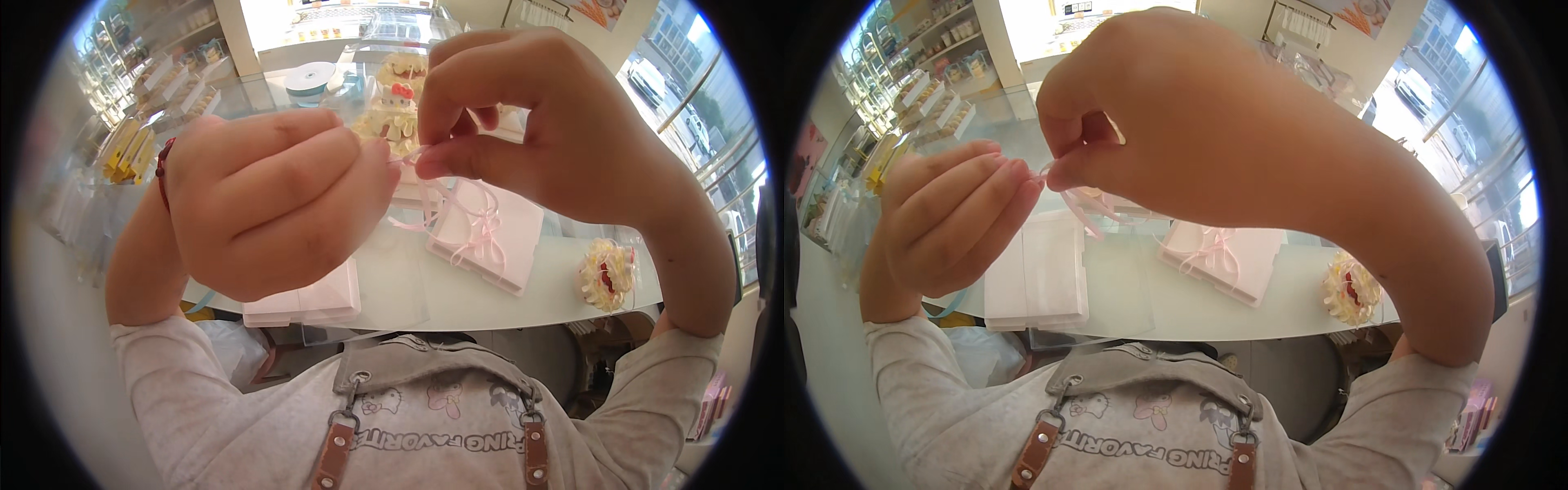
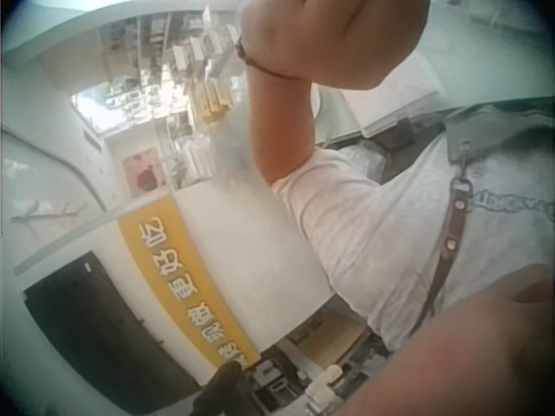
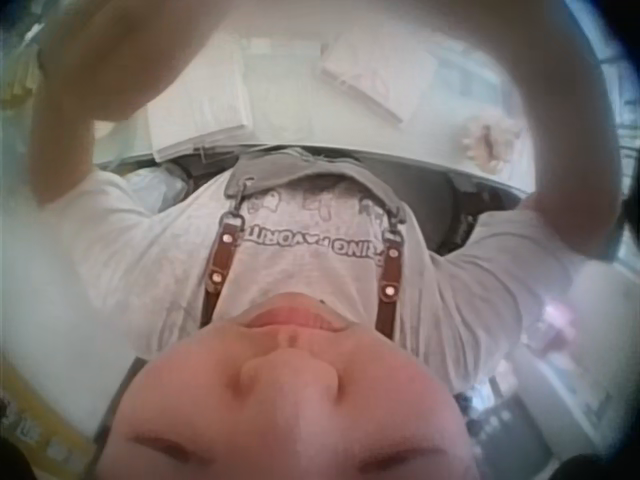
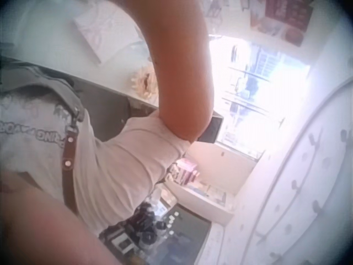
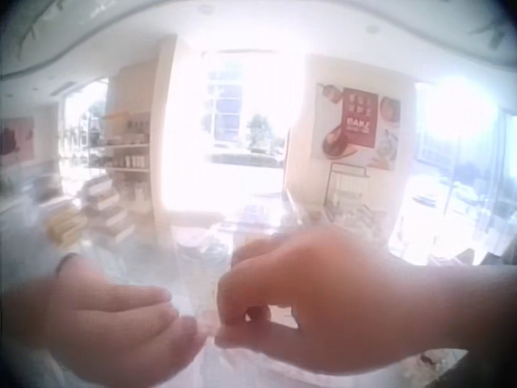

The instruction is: The person places small decorated cakes into clear plastic bags, ties each bag with a pink ribbon, and arranges them on a countertop. They also handle pink paper napkins and a wooden spoon during the process.

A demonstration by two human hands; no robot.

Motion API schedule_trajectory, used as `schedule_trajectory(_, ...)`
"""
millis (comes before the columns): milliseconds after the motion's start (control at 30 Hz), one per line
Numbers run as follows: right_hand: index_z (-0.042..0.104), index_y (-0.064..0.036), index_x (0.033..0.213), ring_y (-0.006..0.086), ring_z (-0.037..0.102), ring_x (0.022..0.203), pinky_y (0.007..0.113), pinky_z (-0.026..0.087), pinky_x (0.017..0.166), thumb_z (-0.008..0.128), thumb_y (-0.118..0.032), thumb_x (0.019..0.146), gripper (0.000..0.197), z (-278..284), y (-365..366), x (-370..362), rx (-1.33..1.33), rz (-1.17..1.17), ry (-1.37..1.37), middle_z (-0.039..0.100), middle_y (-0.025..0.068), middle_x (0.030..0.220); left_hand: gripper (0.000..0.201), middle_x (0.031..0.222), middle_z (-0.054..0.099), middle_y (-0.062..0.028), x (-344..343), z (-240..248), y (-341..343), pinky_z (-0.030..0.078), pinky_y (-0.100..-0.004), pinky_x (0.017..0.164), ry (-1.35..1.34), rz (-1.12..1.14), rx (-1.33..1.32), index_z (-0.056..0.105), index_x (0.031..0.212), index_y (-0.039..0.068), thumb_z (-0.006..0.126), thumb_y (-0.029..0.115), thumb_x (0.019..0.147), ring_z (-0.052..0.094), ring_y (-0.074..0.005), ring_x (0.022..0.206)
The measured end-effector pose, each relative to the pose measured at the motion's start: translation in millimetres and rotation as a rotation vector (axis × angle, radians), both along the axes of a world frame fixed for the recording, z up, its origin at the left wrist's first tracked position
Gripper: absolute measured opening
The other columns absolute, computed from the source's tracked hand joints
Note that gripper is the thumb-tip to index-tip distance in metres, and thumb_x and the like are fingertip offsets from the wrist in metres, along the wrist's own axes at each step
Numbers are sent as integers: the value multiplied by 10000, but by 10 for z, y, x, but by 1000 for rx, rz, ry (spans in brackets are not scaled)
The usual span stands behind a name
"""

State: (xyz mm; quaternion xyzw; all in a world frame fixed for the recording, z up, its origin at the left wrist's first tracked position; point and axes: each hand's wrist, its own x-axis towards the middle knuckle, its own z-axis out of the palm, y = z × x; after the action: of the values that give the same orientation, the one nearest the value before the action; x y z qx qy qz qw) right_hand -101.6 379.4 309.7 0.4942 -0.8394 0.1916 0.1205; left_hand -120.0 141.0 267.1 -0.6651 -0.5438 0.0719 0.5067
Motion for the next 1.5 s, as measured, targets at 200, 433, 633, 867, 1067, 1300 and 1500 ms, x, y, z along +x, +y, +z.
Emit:
schedule_trajectory(200,568,-38,718,184,524,672,297,411,600,765,-55,698,199,117,7,131,37,36,325,527,63,770,249,966,630,-110,-117,52,-53,557,-328,651,42,39,-67,683,923,-38,698,40,687,623,-224,830)
schedule_trajectory(433,574,-57,716,167,488,656,301,361,567,693,-230,678,213,-386,-57,653,292,159,449,487,23,755,188,886,624,-127,-190,75,-2,539,-325,602,53,-81,-43,671,864,-49,675,-1,682,607,-215,767)
schedule_trajectory(633,628,-24,816,180,547,655,286,411,551,718,-200,778,201,-31,-65,275,-38,145,335,582,68,760,168,901,608,-67,-123,-14,-2,548,-288,623,91,-111,-8,666,833,0,730,-42,684,580,-176,783)
schedule_trajectory(867,678,-21,924,194,627,811,273,503,704,642,-147,885,137,504,-211,115,197,-29,-300,675,90,871,214,953,607,-46,-95,-59,-92,562,-287,686,108,-36,49,678,863,22,772,-18,675,575,-170,866)
schedule_trajectory(1067,683,-11,882,184,622,743,269,517,682,642,-116,878,112,484,-269,92,112,16,-308,676,97,830,247,971,612,-47,-150,-38,-181,563,-306,707,129,-4,19,690,895,50,787,12,671,575,-181,903)
schedule_trajectory(1300,703,-34,865,131,604,695,277,500,656,686,-140,834,112,464,-467,-99,-41,-611,139,678,59,792,299,925,601,-32,-343,-263,-422,517,-318,671,4,135,303,664,885,100,765,4,621,579,-202,845)
schedule_trajectory(1500,712,-6,862,177,638,737,299,497,688,681,-157,810,163,606,-222,-740,-148,-655,69,682,89,775,252,872,583,-48,-379,-758,-755,465,-291,582,-294,386,361,598,792,64,676,-50,582,570,-208,767)
